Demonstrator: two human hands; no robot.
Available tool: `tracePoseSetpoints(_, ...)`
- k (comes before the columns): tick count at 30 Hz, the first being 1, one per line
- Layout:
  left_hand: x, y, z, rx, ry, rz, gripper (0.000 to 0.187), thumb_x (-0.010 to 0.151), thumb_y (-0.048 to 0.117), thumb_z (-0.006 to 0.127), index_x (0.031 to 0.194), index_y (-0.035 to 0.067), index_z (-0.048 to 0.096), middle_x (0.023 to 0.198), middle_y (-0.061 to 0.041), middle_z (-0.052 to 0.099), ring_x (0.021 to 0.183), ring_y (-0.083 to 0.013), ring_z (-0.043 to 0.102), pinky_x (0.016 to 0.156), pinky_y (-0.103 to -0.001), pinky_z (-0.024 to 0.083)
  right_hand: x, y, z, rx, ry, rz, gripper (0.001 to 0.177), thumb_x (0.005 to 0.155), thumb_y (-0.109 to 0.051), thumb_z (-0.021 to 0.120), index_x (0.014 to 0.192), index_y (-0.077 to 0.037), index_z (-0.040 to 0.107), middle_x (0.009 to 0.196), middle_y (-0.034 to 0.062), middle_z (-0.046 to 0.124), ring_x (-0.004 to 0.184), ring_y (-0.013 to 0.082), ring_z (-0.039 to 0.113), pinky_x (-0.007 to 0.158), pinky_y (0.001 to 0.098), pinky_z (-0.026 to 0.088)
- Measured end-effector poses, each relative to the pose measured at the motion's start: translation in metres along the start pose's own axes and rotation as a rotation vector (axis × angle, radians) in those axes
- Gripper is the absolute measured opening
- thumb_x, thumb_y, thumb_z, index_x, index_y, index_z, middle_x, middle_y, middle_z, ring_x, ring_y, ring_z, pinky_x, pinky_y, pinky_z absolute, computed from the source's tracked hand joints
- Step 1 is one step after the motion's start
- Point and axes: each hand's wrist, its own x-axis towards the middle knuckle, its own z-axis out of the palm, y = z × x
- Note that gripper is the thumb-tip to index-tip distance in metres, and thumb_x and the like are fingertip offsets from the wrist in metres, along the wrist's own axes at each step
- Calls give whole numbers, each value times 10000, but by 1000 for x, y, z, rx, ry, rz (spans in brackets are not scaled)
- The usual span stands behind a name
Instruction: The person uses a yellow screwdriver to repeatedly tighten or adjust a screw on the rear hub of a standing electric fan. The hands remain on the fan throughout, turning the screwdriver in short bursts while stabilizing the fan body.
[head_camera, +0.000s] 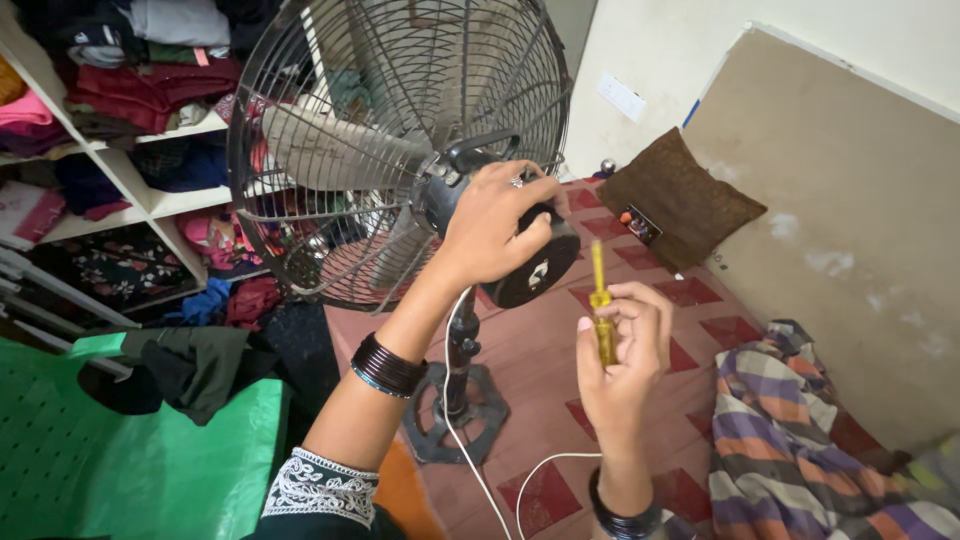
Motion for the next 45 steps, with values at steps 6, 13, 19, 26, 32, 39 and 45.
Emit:
tracePoseSetpoints(6, 1, -4, -7, -43, -36, 42, 225, 860, 252, 599, 1006, 118, 705, 1082, -139, 699, 1125, -376, 618, 1025, -500, 431, -13, -12, 16, 228, 26, 207, 232, 931, 55, 634, 1162, 67, 615, 1367, 141, 494, 1010, 208, 725, 792, 318, 629)
tracePoseSetpoints(13, 0, -27, -22, -264, -125, 12, 220, 810, 261, 638, 939, 139, 768, 1073, -58, 746, 1131, -313, 677, 1036, -413, 487, -58, -18, 39, 177, 123, 129, 303, 967, 73, 620, 1270, 75, 620, 1443, 183, 525, 1229, 356, 695, 933, 366, 652)
tracePoseSetpoints(19, -8, -36, -23, -392, -117, 14, 212, 924, 304, 673, 1004, 161, 806, 1096, 19, 803, 1345, -273, 645, 1247, -500, 347, -76, -11, 38, 138, 147, 73, 278, 998, 15, 635, 1266, 82, 611, 1444, 206, 558, 1204, 378, 711, 928, 378, 640)
tracePoseSetpoints(26, -49, -16, -27, -309, -3, -9, 381, 888, 358, 714, 1212, 162, 747, 1401, -60, 663, 1517, -371, 386, 1265, -620, 61, -85, -14, 49, 101, 147, -123, 315, 1031, -184, 652, 1264, 27, 651, 1361, 167, 599, 1079, 329, 760, 851, 364, 635)
tracePoseSetpoints(32, -56, -30, -39, -507, -52, -79, 406, 885, 330, 683, 1243, 150, 746, 1424, -56, 665, 1566, -373, 363, 1304, -583, 35, -51, -25, 65, -111, 196, -206, 170, 1022, -70, 676, 1183, -19, 698, 1271, 133, 619, 1136, 293, 703, 950, 386, 613)
tracePoseSetpoints(39, -55, -68, -46, -873, -61, -131, 429, 738, 192, 681, 1115, 6, 767, 1261, -141, 737, 1498, -374, 474, 1339, -499, 106, 45, -29, 86, -178, -134, -390, 345, 992, 112, 597, 1315, 6, 655, 1390, 149, 614, 1296, 337, 636, 1117, 401, 521)
tracePoseSetpoints(45, -53, -86, -57, -1152, 36, -79, 401, 782, 238, 628, 1032, -58, 735, 1138, -185, 747, 1402, -335, 581, 1250, -415, 377, 113, -28, 109, -48, -320, -324, 401, 977, 116, 612, 1348, -32, 644, 1367, 128, 637, 1291, 287, 661, 1084, 368, 558)
